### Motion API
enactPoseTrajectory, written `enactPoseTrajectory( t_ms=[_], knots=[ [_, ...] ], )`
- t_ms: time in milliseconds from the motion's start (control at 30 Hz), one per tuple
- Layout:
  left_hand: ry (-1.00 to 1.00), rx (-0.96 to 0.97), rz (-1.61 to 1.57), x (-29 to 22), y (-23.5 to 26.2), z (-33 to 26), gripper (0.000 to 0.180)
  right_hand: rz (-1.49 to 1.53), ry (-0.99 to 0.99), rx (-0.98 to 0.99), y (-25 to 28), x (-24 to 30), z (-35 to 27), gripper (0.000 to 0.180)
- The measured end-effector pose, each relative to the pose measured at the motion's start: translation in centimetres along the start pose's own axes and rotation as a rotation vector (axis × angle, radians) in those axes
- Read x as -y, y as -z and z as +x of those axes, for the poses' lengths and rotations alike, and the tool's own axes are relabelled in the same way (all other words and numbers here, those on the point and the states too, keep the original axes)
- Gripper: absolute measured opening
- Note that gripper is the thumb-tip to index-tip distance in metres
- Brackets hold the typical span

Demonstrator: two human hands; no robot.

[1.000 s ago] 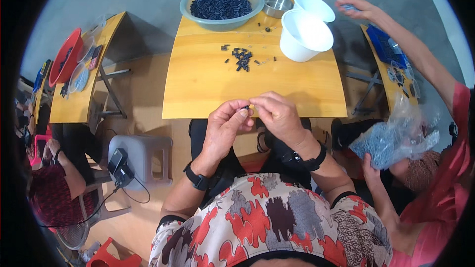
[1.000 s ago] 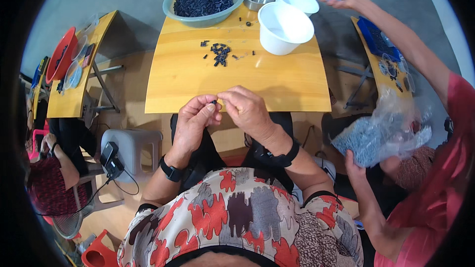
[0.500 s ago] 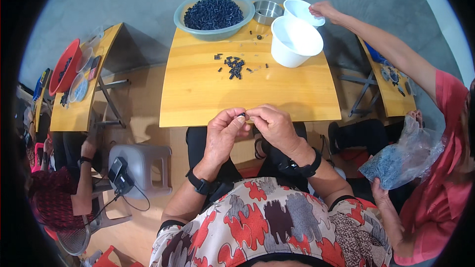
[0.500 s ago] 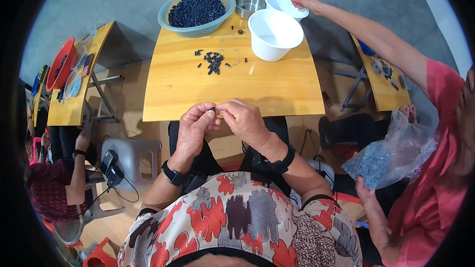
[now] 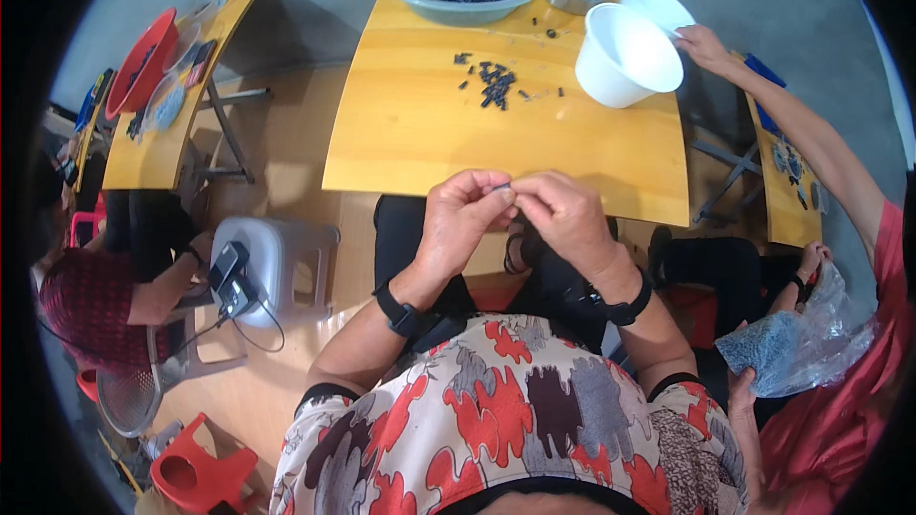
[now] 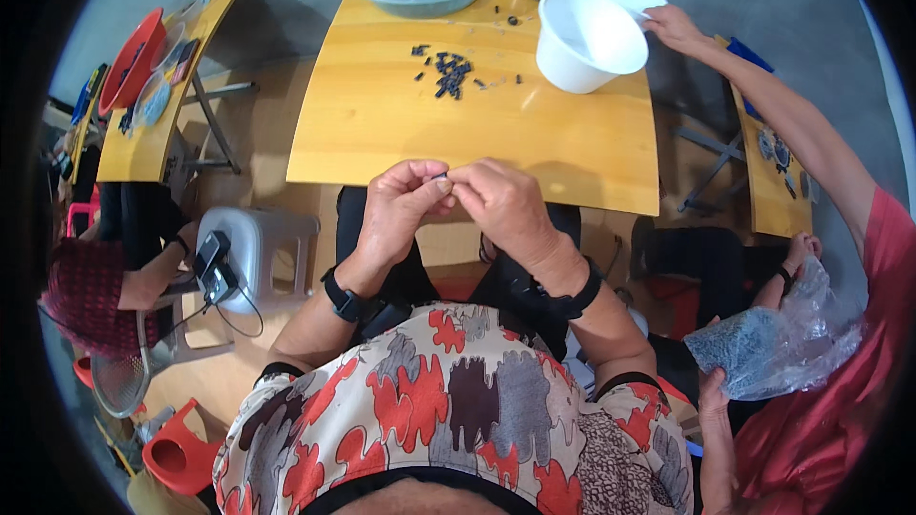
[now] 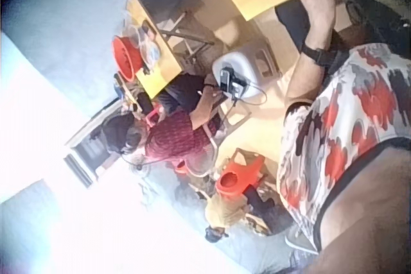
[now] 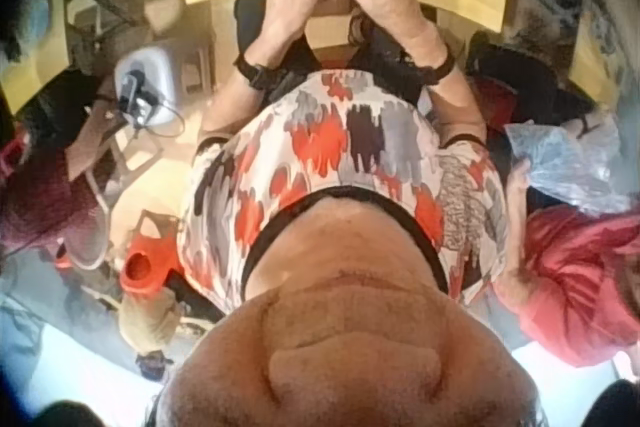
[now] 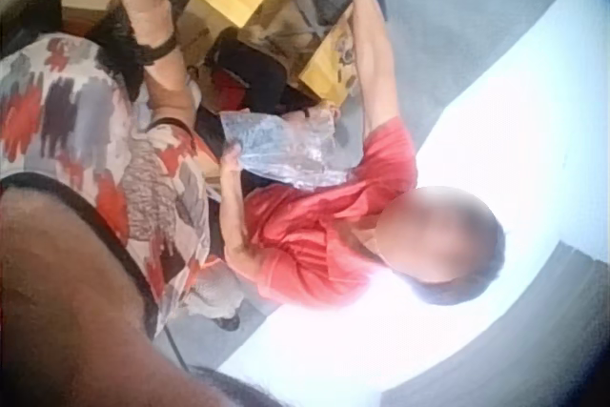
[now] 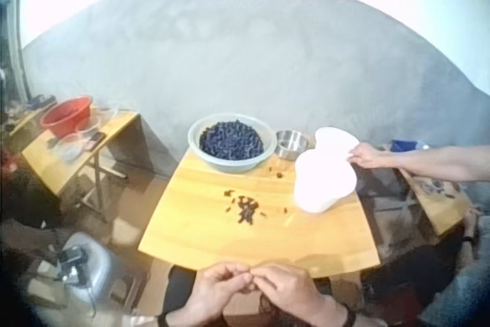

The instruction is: The person is manually inspecting and assembling small black plastic tubes at a workstation.

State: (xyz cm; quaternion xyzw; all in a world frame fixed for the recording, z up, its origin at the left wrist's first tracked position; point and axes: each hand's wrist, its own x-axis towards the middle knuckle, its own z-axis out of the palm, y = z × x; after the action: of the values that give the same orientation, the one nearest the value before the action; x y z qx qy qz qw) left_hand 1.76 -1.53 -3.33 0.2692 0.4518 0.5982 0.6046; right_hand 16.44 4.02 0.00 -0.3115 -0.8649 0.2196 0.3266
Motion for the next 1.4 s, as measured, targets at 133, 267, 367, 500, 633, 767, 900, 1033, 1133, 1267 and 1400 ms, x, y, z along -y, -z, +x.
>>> enactPoseTrajectory(
  t_ms=[133,267,367,500,633,767,900,1033,1133,1267,1400],
  knots=[
    [0.043,0.028,-0.079,-0.4,0.3,0.1,0.016,0.235,-0.133,0.005,-0.1,0.1,0.0,0.012],
    [0.056,0.074,-0.216,-0.3,0.7,0.0,0.016,0.406,-0.222,0.007,-0.4,-0.5,-0.3,0.013],
    [0.056,0.093,-0.280,-0.7,0.6,-0.1,0.017,0.520,-0.269,-0.039,-0.6,-0.7,-0.3,0.011],
    [0.011,0.136,-0.293,-1.2,0.6,-0.5,0.020,0.415,-0.167,-0.059,0.5,0.6,0.9,0.013],
    [-0.025,0.182,-0.259,-1.3,0.5,-0.7,0.021,0.309,-0.045,-0.045,0.9,0.5,1.6,0.014],
    [-0.042,0.164,-0.221,-1.4,0.8,-0.9,0.021,0.206,0.057,-0.048,1.3,0.8,1.8,0.012],
    [-0.064,0.164,-0.160,-1.0,1.0,-0.9,0.020,0.219,0.016,-0.018,1.3,0.9,1.6,0.010],
    [-0.084,0.184,-0.123,-1.2,1.0,-1.1,0.020,0.249,-0.079,0.042,1.6,1.2,1.5,0.010],
    [-0.088,0.179,-0.082,-1.5,0.9,-1.4,0.020,0.398,-0.191,0.045,1.3,1.0,1.3,0.009],
    [-0.116,0.197,-0.052,-1.9,0.7,-1.6,0.020,0.399,-0.189,0.026,1.6,1.5,1.6,0.008],
    [-0.113,0.198,-0.058,-1.8,0.7,-1.8,0.021,0.430,-0.153,0.038,1.8,1.7,1.6,0.011]
  ],
)
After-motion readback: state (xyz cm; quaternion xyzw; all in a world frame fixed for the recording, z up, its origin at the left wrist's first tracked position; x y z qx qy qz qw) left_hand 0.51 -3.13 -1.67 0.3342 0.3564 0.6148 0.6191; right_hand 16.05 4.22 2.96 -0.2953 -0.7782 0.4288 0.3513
